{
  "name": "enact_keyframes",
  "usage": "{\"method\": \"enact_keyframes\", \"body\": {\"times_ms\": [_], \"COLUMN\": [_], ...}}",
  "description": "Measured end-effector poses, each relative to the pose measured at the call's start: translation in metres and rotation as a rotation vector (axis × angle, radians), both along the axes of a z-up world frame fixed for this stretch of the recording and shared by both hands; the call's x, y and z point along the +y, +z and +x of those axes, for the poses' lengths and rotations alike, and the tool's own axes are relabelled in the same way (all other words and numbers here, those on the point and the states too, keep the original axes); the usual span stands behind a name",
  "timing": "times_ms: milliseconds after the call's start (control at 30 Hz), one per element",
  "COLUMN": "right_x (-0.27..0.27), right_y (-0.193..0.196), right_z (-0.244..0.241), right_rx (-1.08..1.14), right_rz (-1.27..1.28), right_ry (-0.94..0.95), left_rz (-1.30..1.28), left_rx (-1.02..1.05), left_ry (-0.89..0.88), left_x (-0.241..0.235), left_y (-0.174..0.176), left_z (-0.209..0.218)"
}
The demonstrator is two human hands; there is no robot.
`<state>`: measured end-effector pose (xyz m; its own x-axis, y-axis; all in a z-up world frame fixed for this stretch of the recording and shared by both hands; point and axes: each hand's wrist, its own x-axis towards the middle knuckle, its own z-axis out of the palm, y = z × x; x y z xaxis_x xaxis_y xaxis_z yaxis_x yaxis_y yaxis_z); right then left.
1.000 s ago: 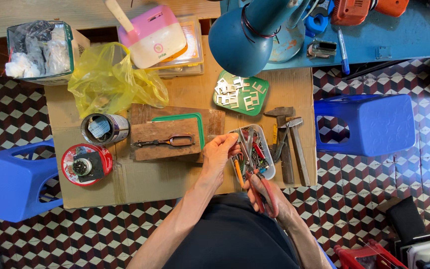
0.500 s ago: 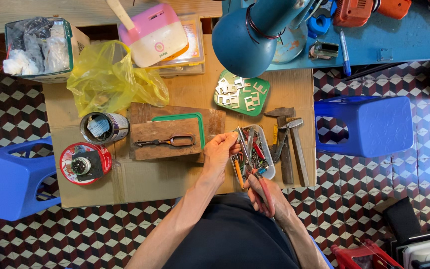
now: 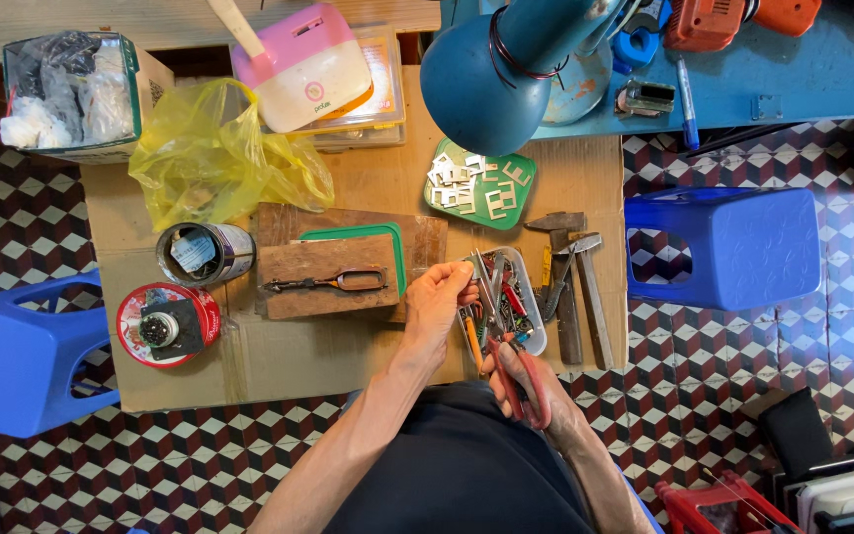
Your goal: The person uses pliers to strip and bend a copper wire, then uses scissors to cut a small black plastic piece. The person places the tools back on the table and continues to handle the wire and plastic piece.
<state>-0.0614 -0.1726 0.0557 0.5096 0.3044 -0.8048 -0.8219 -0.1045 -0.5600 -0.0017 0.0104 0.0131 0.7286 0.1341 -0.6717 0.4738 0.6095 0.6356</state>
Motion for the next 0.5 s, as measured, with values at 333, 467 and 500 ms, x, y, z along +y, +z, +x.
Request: {"method": "enact_keyframes", "body": {"times_ms": [333, 467, 500], "right_x": [0.003, 0.003, 0.003], "right_y": [0.01, 0.011, 0.011], "right_z": [0.003, 0.003, 0.002], "right_rx": [-0.067, -0.088, -0.093], "right_rz": [-0.114, -0.118, -0.119], "right_ry": [0.07, 0.075, 0.077], "left_rz": [0.026, 0.013, 0.009], "left_rx": [0.014, 0.017, 0.015], "left_ry": [-0.007, -0.003, 0.0], "left_x": [0.001, 0.001, 0.0], "left_y": [0.006, 0.003, 0.002], "left_z": [0.0, 0.0, -0.001]}}
